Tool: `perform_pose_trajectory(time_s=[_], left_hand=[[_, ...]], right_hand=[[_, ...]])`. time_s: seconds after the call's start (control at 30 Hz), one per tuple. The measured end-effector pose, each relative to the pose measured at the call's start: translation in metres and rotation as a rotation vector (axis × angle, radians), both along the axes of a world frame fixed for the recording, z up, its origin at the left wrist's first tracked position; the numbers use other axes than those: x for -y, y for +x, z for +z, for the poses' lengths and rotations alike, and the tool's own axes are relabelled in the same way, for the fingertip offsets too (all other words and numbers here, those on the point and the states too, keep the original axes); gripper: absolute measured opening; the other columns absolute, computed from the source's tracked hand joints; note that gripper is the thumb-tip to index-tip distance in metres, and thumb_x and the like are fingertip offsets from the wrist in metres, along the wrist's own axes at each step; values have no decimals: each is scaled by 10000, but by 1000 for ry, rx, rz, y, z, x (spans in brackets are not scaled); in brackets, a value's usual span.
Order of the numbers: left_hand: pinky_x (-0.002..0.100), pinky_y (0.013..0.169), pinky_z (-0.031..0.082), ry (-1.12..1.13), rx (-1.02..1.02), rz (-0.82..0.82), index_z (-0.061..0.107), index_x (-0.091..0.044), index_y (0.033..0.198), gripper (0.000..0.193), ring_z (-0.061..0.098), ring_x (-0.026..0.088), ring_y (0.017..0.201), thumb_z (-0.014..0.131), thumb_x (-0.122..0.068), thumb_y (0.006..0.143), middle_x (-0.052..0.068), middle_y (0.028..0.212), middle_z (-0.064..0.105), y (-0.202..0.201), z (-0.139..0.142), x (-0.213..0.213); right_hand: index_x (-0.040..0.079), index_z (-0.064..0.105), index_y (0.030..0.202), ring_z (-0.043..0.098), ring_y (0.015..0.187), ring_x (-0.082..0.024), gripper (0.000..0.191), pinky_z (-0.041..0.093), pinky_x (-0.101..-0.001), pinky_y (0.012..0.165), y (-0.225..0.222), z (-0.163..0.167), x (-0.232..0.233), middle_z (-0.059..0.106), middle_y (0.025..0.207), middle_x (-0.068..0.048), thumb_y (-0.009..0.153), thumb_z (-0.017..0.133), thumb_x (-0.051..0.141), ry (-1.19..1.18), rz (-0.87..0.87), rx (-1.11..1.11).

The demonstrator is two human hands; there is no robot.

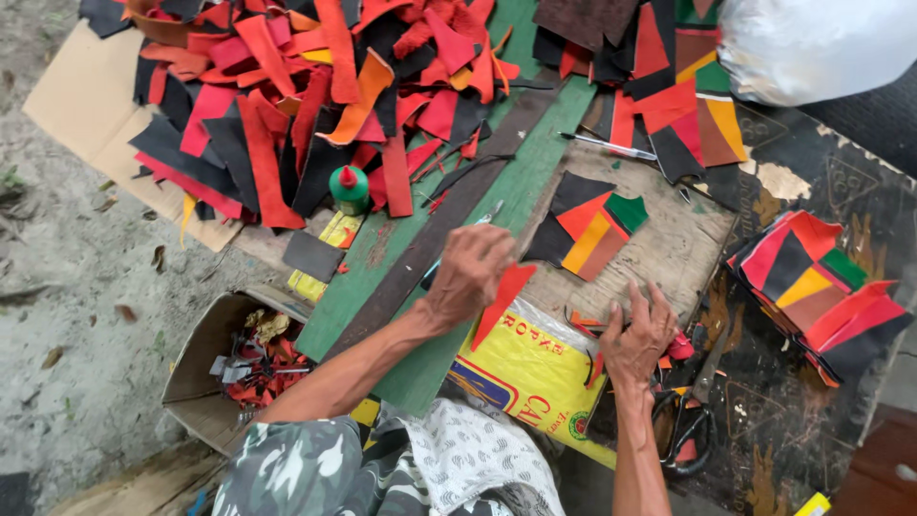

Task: The person marks a dark leather backing with a pen, cuts colored leather scraps with scissors, applies glue from a bottle, and presses the colored pieces onto the backing to build a patchwork panel, adding and trimming pieces one at a time.

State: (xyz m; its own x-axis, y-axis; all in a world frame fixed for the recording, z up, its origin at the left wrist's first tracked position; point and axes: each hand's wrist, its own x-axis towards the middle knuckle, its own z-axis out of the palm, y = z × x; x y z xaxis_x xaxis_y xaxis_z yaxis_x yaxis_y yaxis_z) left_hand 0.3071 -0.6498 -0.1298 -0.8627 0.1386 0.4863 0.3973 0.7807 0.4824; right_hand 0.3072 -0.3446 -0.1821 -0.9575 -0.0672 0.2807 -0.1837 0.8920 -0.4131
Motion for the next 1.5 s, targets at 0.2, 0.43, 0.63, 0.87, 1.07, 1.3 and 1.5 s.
perform_pose_trajectory(time_s=[0.2, 0.43, 0.63, 0.87, 1.07, 1.3, 1.5], left_hand=[[461, 866, 465, -15, 199, 181, 633, 13, 1158, 337, 567, 345, 998, 728, -90, 852, 164, 1079, 583, 23, 13, 37], [451, 837, 504, 20, 206, 213, 617, 4, 1128, 271, 602, 348, 944, 722, -91, 897, 162, 1007, 574, 25, 23, 56], [472, 807, 502, 68, 137, 276, 654, -9, 1200, 352, 634, 366, 955, 773, -156, 903, 154, 1044, 633, 51, 28, 64], [468, 865, 451, 68, 278, -29, 652, -34, 1142, 427, 547, 332, 973, 813, -189, 779, 143, 1033, 547, 54, 15, -4], [473, 845, 374, -360, 387, -151, 610, -44, 1070, 526, 465, 336, 1084, 838, -182, 617, 163, 1145, 479, 13, 3, -29], [428, 791, 509, 25, 404, -375, 608, -58, 974, 161, 667, 256, 917, 752, -86, 907, 72, 915, 646, 1, 20, -35], [302, 645, 643, 1187, 696, -83, 561, 0, 1089, 264, 719, 152, 746, 707, 24, 871, 77, 889, 693, -11, 24, -84]], right_hand=[[95, 693, 1335, 467, 1356, -399, 423, 350, -573, 1128, 0, 2, -1, 565, 1463, -172, 927, 715, 204, -28, -14, 9], [84, 699, 1337, 462, 1363, -416, 415, 345, -592, 1126, -1, 10, 12, 569, 1459, -202, 943, 706, 215, -2, 17, -34], [29, 682, 1346, 470, 1364, -408, 392, 346, -570, 1146, 15, -5, -10, 553, 1466, -209, 989, 698, 190, -25, 41, 2], [40, 678, 1354, 468, 1335, -421, 399, 354, -547, 1116, 21, -1, -10, 544, 1455, -201, 976, 705, 167, -50, 20, 19], [56, 675, 1339, 472, 1336, -405, 412, 356, -541, 1112, 21, 2, -14, 552, 1439, -183, 945, 711, 170, -46, -1, 17], [45, 672, 1298, 555, 1286, -402, 361, 369, -538, 1082, 13, 36, -32, 604, 1394, -186, 967, 713, 185, -118, 97, 64], [3, 547, 1433, 642, 1030, -220, 448, 539, -362, 873, 31, 70, -24, 685, 1196, -113, 1023, 642, 159, -1275, -192, 290]])
